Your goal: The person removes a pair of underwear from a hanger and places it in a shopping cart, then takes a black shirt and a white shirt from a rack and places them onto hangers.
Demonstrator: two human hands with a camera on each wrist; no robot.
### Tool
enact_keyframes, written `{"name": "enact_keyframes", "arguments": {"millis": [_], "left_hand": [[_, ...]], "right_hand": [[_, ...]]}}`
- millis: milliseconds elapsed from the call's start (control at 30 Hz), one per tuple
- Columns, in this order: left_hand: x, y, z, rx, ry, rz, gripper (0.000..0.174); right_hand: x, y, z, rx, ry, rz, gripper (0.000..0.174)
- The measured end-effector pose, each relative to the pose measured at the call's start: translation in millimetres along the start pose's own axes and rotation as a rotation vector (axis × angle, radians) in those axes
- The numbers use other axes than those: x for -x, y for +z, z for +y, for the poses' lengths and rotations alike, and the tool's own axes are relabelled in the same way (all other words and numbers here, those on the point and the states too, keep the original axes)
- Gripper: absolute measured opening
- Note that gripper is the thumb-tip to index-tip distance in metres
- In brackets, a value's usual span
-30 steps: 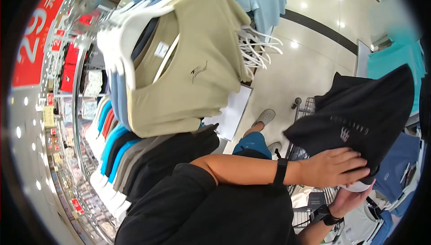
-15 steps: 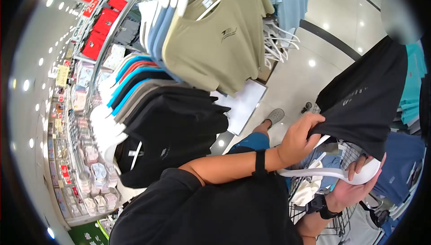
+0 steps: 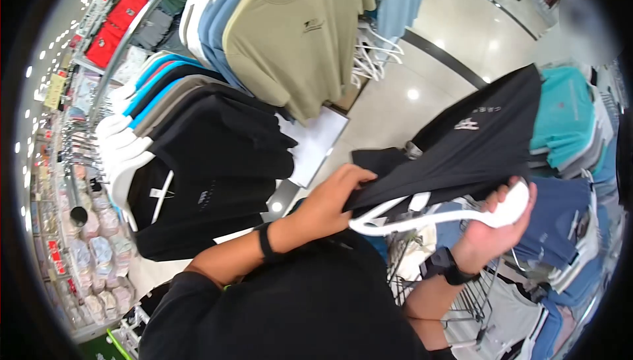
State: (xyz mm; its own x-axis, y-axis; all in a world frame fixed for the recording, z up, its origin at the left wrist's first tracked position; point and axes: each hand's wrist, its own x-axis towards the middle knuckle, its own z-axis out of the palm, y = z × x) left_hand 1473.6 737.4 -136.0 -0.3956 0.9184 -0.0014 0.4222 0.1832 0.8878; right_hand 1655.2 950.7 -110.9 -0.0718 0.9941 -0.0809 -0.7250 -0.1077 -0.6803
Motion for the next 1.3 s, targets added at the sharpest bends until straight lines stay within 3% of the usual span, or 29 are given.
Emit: {"name": "enact_keyframes", "arguments": {"millis": [67,100,133,233,300,433,467,500,533,600,633,833,933,1167,1300], "left_hand": [[21.6,-13.0,11.0,-0.118,-0.033,-0.084,0.063],[36.0,-12.0,6.6,-0.171,0.022,-0.084,0.063],[49.3,-11.3,7.0,-0.225,0.071,-0.080,0.063],[84.6,-29.1,12.7,-0.221,-0.052,-0.112,0.064],[109.4,-42.7,0.0,-0.210,-0.099,-0.053,0.067],[149.3,-55.5,4.3,-0.127,0.186,-0.004,0.069],[152.3,-55.3,4.6,-0.072,0.272,-0.065,0.070],[155.1,-56.2,7.8,0.001,0.276,-0.138,0.067],[159.0,-56.8,11.5,0.074,0.283,-0.212,0.064],[169.7,-49.0,5.5,0.079,0.347,-0.222,0.062],[177.8,-48.5,2.6,0.085,0.377,-0.224,0.060],[241.7,-109.4,-26.4,0.040,0.224,0.046,0.045],[263.5,-144.7,-37.2,-0.096,0.145,0.226,0.041],[272.5,-165.9,-37.8,-0.364,0.250,0.477,0.053],[267.1,-151.1,-58.6,-0.386,0.241,0.436,0.067]], "right_hand": [[3.5,-7.1,18.7,0.010,0.027,-0.007,0.034],[7.2,-13.8,28.6,-0.003,0.051,-0.070,0.034],[18.3,-1.6,34.1,0.038,0.068,-0.006,0.034],[39.5,4.6,43.2,0.051,0.200,0.029,0.032],[55.3,12.1,43.2,0.109,0.160,0.059,0.031],[114.3,46.1,78.2,0.273,0.067,0.061,0.032],[142.5,58.2,92.9,0.326,0.031,0.021,0.033],[168.7,86.1,107.3,0.293,-0.015,0.135,0.038],[183.0,75.0,119.1,0.344,-0.059,0.041,0.040],[210.8,57.9,107.5,0.439,0.147,-0.256,0.048],[217.2,56.7,104.0,0.429,0.190,-0.301,0.052],[243.2,46.7,61.2,0.572,0.394,-0.564,0.069],[253.6,46.6,36.1,0.727,0.334,-0.703,0.067],[265.6,72.7,-29.5,1.022,0.306,-0.940,0.095],[277.8,71.4,-48.3,1.158,0.334,-1.097,0.100]]}}
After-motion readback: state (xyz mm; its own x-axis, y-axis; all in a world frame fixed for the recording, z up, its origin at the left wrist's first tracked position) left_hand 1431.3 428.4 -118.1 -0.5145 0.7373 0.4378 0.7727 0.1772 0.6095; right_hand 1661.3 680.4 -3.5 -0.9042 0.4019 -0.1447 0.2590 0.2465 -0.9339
